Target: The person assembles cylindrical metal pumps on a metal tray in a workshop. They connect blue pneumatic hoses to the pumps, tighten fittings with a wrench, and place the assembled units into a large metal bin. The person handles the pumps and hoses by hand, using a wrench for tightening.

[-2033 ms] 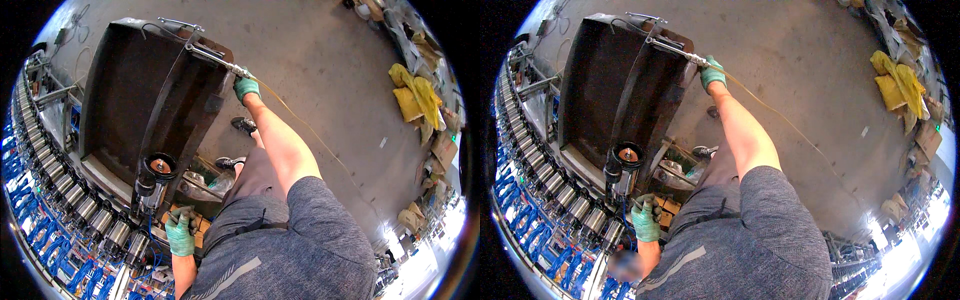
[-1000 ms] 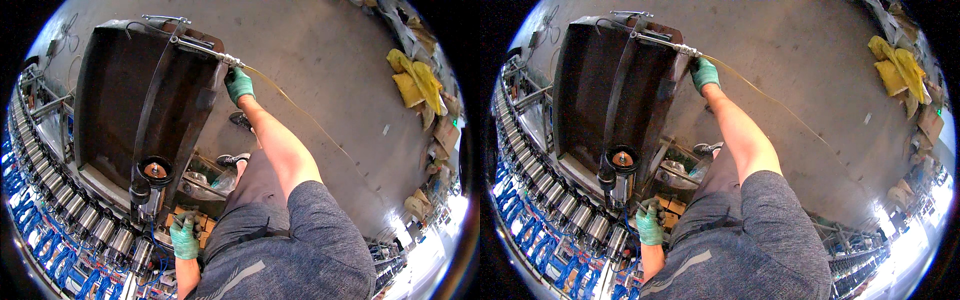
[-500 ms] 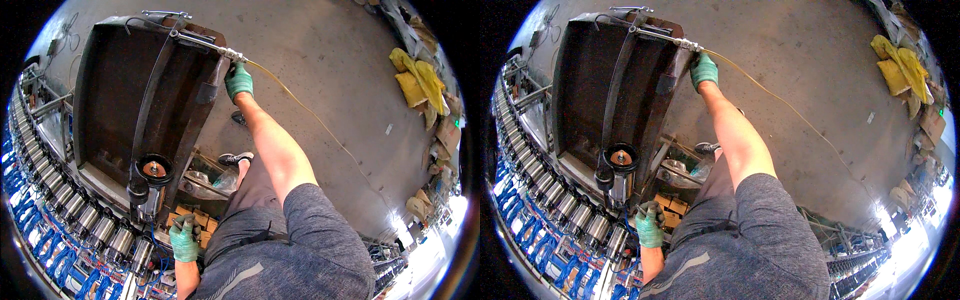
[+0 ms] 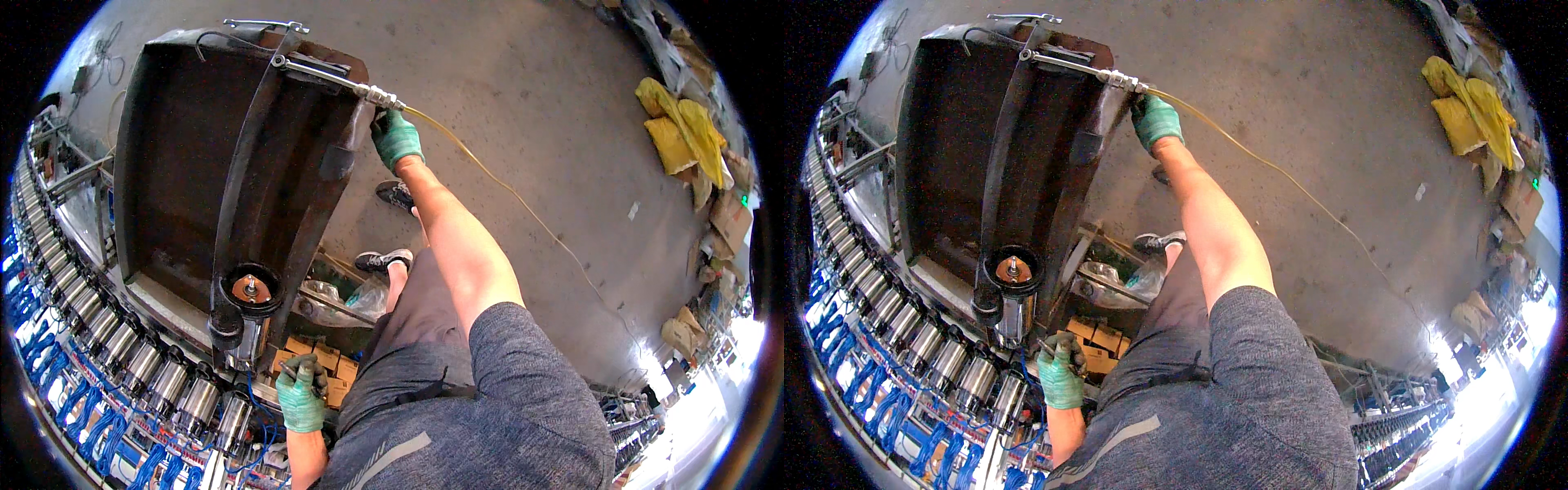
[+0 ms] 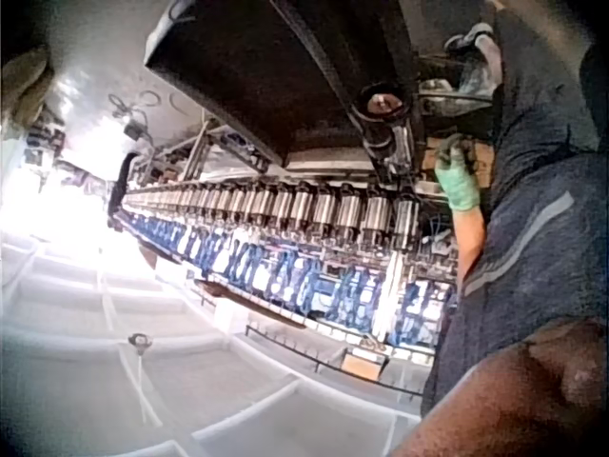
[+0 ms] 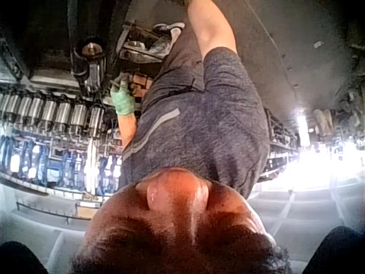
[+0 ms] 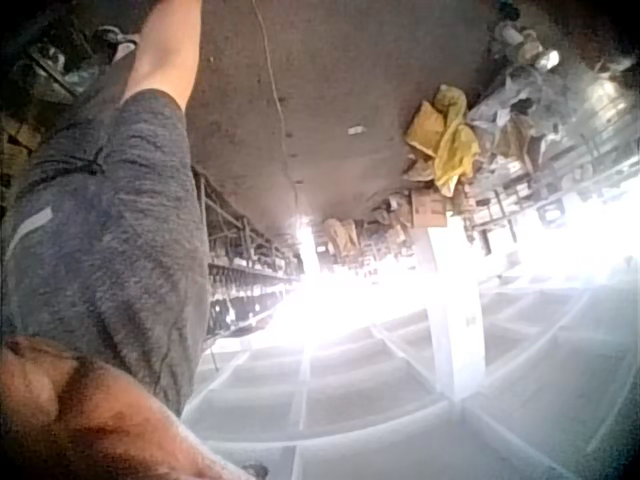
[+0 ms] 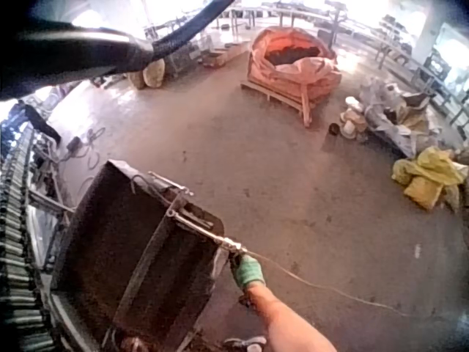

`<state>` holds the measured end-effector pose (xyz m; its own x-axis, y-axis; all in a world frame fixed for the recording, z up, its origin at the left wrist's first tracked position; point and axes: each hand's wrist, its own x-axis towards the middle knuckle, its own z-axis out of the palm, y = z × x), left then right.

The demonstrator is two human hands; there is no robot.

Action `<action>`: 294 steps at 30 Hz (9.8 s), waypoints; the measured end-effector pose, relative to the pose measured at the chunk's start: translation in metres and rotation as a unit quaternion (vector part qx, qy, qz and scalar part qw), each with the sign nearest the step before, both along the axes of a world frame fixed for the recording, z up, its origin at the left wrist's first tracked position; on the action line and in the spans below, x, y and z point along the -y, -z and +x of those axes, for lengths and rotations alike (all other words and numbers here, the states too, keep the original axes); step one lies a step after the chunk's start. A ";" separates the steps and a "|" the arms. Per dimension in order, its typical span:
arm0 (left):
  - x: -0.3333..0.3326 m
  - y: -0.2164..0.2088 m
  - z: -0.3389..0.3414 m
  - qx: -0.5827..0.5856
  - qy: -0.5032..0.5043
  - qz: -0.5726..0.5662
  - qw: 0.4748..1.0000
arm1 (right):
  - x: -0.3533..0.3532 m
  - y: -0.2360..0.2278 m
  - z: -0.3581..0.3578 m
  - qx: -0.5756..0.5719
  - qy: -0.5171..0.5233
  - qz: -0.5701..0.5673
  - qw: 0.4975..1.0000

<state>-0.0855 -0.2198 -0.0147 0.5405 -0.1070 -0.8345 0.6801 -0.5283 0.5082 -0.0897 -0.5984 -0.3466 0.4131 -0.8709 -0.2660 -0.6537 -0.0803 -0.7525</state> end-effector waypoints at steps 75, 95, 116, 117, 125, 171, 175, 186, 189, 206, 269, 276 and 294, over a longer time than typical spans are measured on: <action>0.028 -0.021 0.013 -0.012 -0.094 -0.164 0.982 | -0.060 -0.149 -0.069 0.059 -0.189 0.335 0.921; -0.028 -0.102 0.020 0.245 -0.123 -0.304 0.912 | -0.208 -0.431 -0.005 0.360 -0.574 0.057 0.733; -0.094 -0.136 -0.023 0.269 -0.246 -0.332 0.870 | -0.291 -0.473 0.010 0.274 -0.597 0.195 0.728; -0.095 -0.139 -0.026 0.278 -0.242 -0.320 0.873 | -0.294 -0.474 0.012 0.263 -0.571 0.239 0.740; -0.099 -0.165 -0.035 0.469 -0.058 -0.141 0.870 | -0.302 -0.501 0.023 0.303 -0.636 0.282 0.652; -0.121 -0.183 -0.044 0.362 0.048 -0.179 0.914 | -0.283 -0.515 0.033 0.360 -0.785 0.015 0.504; -0.128 -0.194 -0.039 0.380 0.106 -0.227 0.890 | -0.280 -0.539 0.053 0.356 -0.846 -0.005 0.397; -0.139 -0.216 -0.038 0.141 0.119 -0.336 0.924 | -0.286 -0.567 0.060 0.338 -0.902 -0.104 0.249; -0.133 -0.208 -0.038 0.249 0.128 -0.281 0.918 | -0.285 -0.570 0.058 0.292 -0.903 -0.137 0.283; -0.131 -0.193 -0.032 0.160 -0.079 -0.349 0.920 | -0.270 -0.478 0.026 0.193 -0.649 0.408 0.613; -0.065 0.039 0.061 0.288 -0.207 0.091 0.930 | -0.117 -0.250 0.048 0.118 -0.403 0.278 0.864; -0.076 0.048 0.063 0.334 -0.148 0.116 0.924 | -0.115 -0.242 0.064 -0.009 -0.492 0.049 0.869; -0.080 0.048 0.061 0.347 -0.141 0.139 0.917 | -0.084 -0.277 0.081 -0.039 -0.439 0.515 0.735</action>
<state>-0.0246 -0.1401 -0.0628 0.9250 0.2827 -0.2538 0.3736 -0.5559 0.7426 -0.0085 -0.5147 -0.0695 0.6452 0.4016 -0.6499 -0.7339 0.0895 -0.6733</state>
